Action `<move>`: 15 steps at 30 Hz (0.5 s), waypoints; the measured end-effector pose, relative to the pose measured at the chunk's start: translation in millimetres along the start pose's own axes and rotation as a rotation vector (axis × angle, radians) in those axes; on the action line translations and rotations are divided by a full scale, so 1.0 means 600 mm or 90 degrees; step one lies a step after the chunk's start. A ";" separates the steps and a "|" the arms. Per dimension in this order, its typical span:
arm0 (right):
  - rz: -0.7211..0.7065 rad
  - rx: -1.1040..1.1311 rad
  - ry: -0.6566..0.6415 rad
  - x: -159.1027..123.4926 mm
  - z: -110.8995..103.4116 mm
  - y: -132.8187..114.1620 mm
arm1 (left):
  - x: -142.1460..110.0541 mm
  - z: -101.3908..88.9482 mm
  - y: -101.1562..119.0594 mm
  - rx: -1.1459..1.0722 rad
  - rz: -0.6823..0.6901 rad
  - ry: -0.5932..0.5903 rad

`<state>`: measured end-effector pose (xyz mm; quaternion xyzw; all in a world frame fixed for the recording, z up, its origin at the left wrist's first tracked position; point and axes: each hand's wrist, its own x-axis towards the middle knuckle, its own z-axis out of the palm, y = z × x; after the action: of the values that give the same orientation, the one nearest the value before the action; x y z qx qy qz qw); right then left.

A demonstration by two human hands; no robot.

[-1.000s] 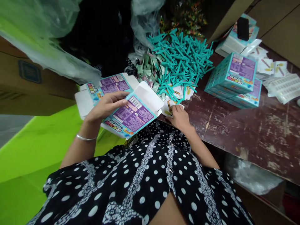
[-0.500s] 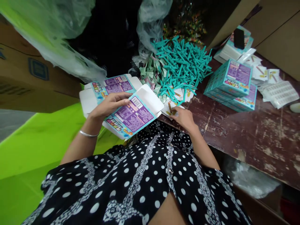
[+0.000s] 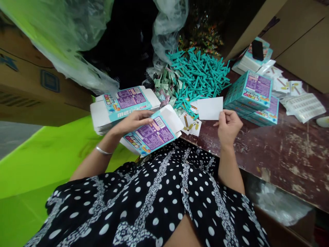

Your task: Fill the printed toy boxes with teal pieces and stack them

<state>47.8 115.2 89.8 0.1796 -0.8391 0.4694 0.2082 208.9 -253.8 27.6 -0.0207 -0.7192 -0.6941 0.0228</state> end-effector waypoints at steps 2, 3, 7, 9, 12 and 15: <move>0.031 0.064 -0.052 0.000 -0.005 -0.021 | 0.009 0.033 -0.006 -0.050 0.009 -0.022; 0.042 0.073 -0.098 -0.005 -0.002 -0.032 | 0.014 0.049 -0.010 -0.076 0.012 -0.021; 0.056 0.046 -0.311 -0.038 0.039 -0.065 | 0.028 0.094 -0.040 -0.160 0.004 0.009; 0.033 0.052 -0.441 -0.039 0.061 -0.070 | 0.031 0.099 -0.054 -0.179 -0.005 0.018; -0.025 -0.002 -0.475 0.001 0.097 -0.064 | 0.029 0.092 -0.068 -0.200 -0.032 0.006; -0.163 -0.179 -0.404 0.066 0.154 -0.059 | 0.025 0.081 -0.076 -0.211 -0.071 -0.039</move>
<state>14.9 14.0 91.9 0.3895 -0.8889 0.2404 0.0171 190.8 -206.7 -18.8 -0.0054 -0.5954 -0.8024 -0.0408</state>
